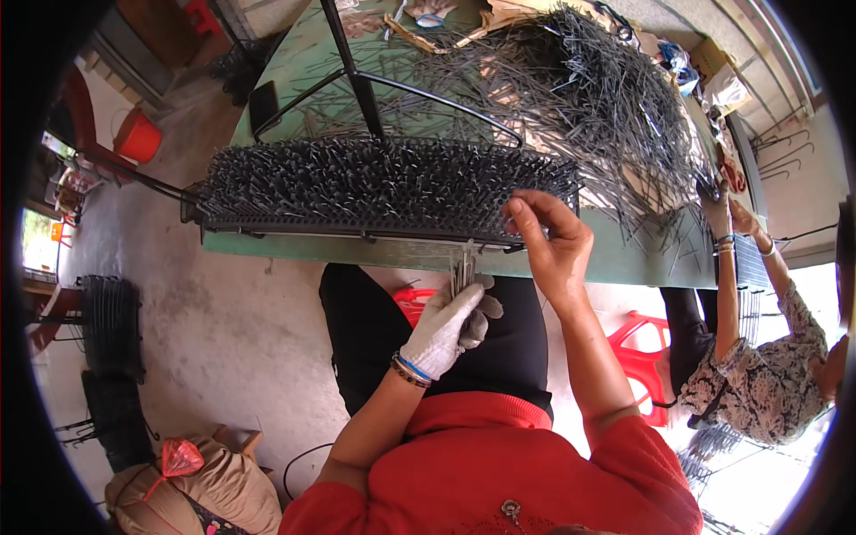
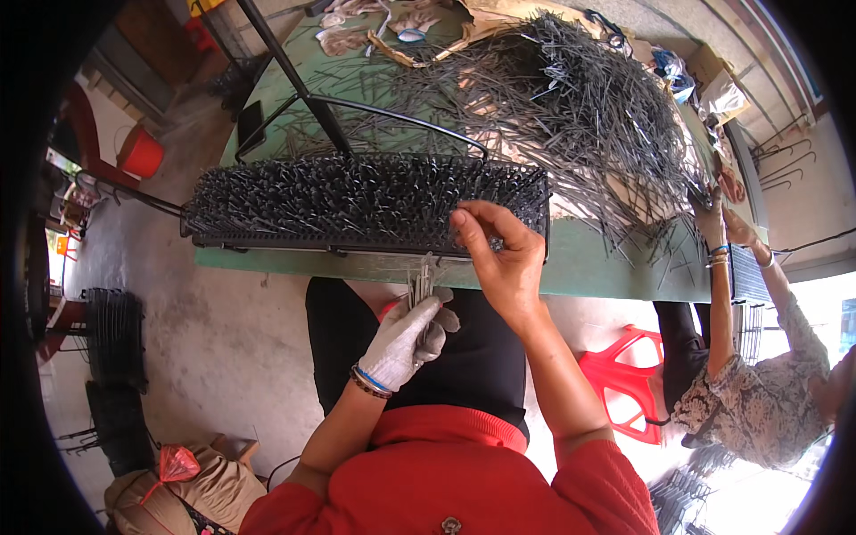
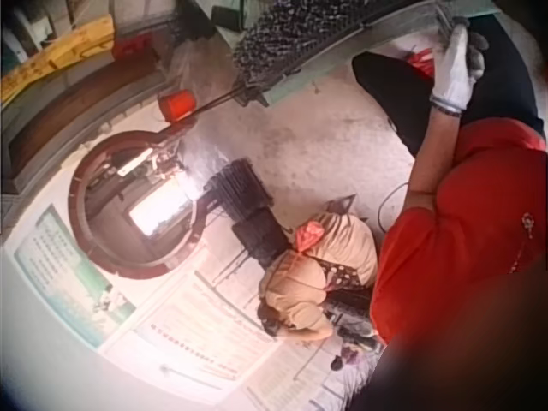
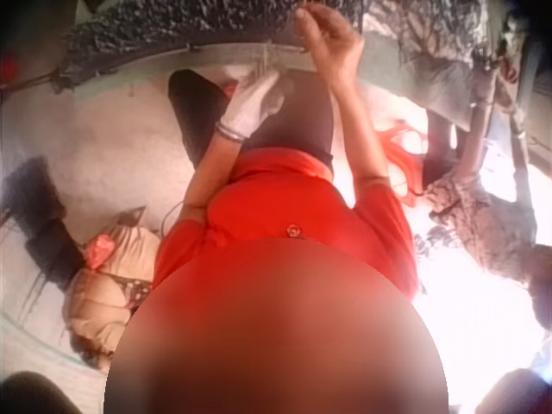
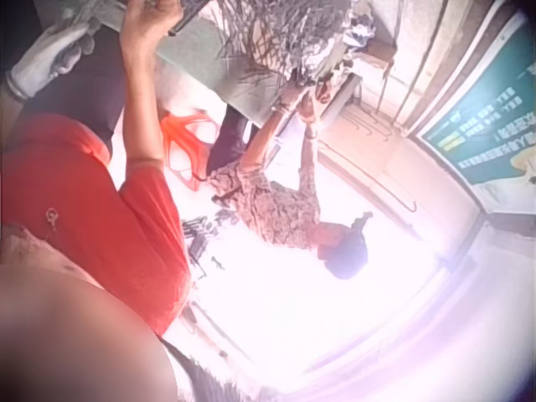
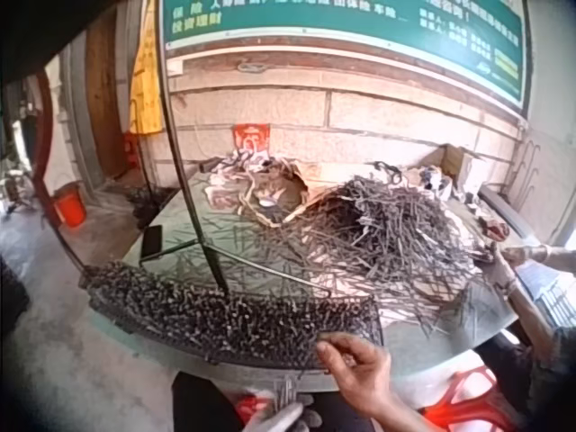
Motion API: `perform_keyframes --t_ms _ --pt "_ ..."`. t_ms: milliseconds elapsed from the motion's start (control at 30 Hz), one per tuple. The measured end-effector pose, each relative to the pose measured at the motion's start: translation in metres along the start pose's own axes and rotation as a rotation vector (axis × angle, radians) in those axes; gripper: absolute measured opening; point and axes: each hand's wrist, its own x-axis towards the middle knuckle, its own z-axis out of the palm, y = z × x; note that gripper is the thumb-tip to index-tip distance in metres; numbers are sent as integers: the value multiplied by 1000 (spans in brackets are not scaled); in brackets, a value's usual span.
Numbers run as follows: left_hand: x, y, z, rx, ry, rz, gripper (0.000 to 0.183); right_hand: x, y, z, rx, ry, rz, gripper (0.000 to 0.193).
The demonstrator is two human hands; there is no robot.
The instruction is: The person is manually inserting metal wire bristles into a grid-like frame to assemble wire brushes.
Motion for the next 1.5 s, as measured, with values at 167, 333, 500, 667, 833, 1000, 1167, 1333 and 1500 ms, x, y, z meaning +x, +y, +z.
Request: perform_keyframes --t_ms 167,333,500,667,833,1000,1167,1333,1500 --pt "1 1 3 5 -25 -10 19 12 8 7 -325 144 -426 19" --pt "1 2 -1 -14 -59 -26 15 11 11 11 -344 180 -481 14" --pt "0 3 -1 -11 -26 -131 16 13 16 17 -364 163 -585 13" --pt "1 2 -4 -10 -30 -155 20 12 20 18 -480 51 -694 18" --pt "-1 5 0 105 -40 -142 17 14 20 20 -621 7 -780 20" --pt "-1 3 -2 60 -71 -94 18 14 15 14 -608 42 -803 19" --pt "-9 10 3 4 -86 -46 19 -8 -4 3 -340 -142 -203 14" --pt "-9 8 8 84 -133 -8 22 -15 15 -5 -51 -245 243 15" --pt "-5 5 7 132 -67 -33 25 -8 11 -10 131 -63 308 14"
